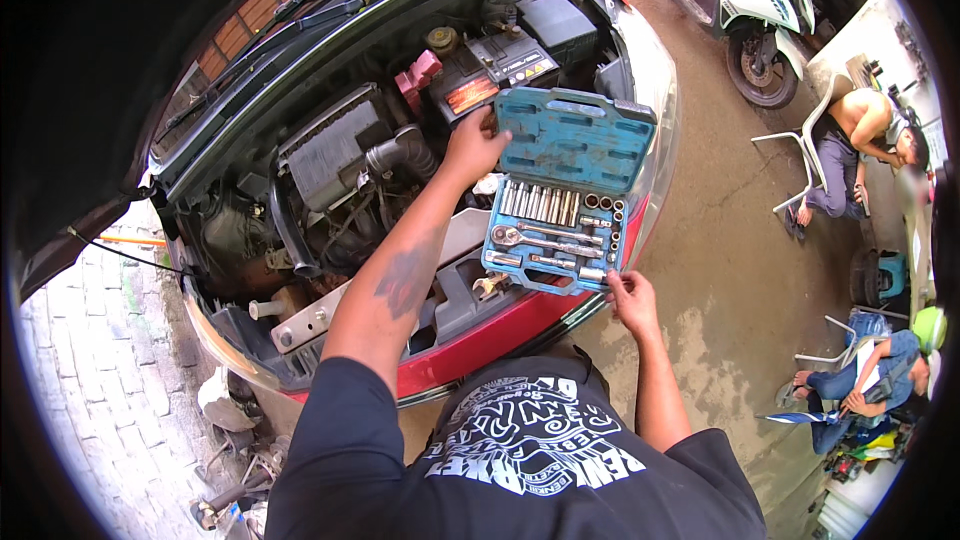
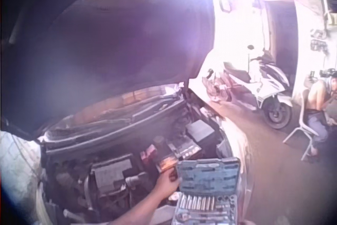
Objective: The person picks up a blue tool case, opens it, and selects a socket wrench to loosen components in the engine bay of a car. They then use pliers to work on wires and connectors near the top of the engine.
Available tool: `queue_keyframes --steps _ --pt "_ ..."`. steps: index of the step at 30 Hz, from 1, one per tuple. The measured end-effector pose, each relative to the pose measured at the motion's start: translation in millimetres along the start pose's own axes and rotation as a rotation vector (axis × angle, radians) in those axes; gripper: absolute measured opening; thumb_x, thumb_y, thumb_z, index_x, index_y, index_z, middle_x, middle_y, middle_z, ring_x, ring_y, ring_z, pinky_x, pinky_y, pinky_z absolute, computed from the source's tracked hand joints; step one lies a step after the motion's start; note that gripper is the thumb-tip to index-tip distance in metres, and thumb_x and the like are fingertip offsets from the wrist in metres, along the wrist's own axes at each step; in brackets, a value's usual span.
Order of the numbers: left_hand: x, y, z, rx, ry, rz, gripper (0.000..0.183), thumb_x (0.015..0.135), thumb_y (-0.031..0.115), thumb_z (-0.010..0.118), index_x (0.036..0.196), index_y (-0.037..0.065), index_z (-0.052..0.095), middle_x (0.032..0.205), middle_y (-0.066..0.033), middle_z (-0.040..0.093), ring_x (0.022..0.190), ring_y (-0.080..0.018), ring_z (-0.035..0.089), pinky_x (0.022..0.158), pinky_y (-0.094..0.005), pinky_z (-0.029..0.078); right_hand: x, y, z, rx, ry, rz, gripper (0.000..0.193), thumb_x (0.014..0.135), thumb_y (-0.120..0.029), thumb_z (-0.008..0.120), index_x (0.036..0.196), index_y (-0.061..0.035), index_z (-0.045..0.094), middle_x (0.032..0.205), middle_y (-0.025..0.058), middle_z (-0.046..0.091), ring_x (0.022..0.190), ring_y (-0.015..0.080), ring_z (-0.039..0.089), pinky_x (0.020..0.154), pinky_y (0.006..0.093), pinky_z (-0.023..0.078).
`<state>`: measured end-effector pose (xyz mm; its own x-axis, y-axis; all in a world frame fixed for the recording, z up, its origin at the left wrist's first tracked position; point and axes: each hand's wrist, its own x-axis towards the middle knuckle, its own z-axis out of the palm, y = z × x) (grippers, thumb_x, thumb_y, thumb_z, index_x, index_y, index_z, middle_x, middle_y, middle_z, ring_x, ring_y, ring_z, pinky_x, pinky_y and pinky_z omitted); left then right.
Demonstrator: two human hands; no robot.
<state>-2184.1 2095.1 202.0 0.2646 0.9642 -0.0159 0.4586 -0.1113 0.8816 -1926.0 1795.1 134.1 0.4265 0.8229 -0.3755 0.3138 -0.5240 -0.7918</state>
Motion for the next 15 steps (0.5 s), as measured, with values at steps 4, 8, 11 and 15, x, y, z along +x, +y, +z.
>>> queue_keyframes --steps 4,8,11,15 --pt "-123 -38 -30 0.052 -0.003 0.022 0.059 0.092 0.018 0.074 0.143 0.0 0.051 0.136 -0.0181 0.061 0.116 -0.0268 0.065 0.094 -0.0361 0.055 -2 -30 -18 -0.292 0.199 -0.246 0.035 0.09 -0.035 0.075 0.104 -0.0045 0.07 0.072 0.0118 0.064 0.068 0.0297 0.066 0.064 0.0421 0.052" --pt "-267 -67 -55 -0.057 0.197 -0.197 0.038 0.092 0.011 0.072 0.127 0.002 0.063 0.121 -0.0125 0.067 0.102 -0.0192 0.069 0.084 -0.0324 0.057 1 -63 -3 -0.26 0.054 -0.615 0.028 0.088 -0.027 0.075 0.106 -0.0071 0.07 0.082 0.0116 0.065 0.071 0.0323 0.066 0.067 0.0438 0.053" --pt "-362 -78 -62 -0.066 0.39 -0.378 0.028 0.097 0.009 0.067 0.124 0.002 0.063 0.108 -0.0072 0.07 0.096 -0.013 0.067 0.084 -0.0272 0.054 6 -81 24 -0.435 -0.12 -0.772 0.027 0.086 -0.025 0.075 0.107 -0.0084 0.07 0.09 0.0121 0.066 0.074 0.0346 0.067 0.069 0.0466 0.054" --pt "-436 -85 -50 -0.153 0.539 -0.549 0.021 0.099 0.008 0.066 0.118 0.0 0.064 0.102 -0.007 0.072 0.09 -0.011 0.067 0.081 -0.0249 0.053 15 -93 56 -0.739 -0.182 -0.766 0.023 0.087 -0.025 0.071 0.098 -0.0044 0.068 0.09 0.0158 0.064 0.08 0.0372 0.069 0.07 0.0478 0.056"
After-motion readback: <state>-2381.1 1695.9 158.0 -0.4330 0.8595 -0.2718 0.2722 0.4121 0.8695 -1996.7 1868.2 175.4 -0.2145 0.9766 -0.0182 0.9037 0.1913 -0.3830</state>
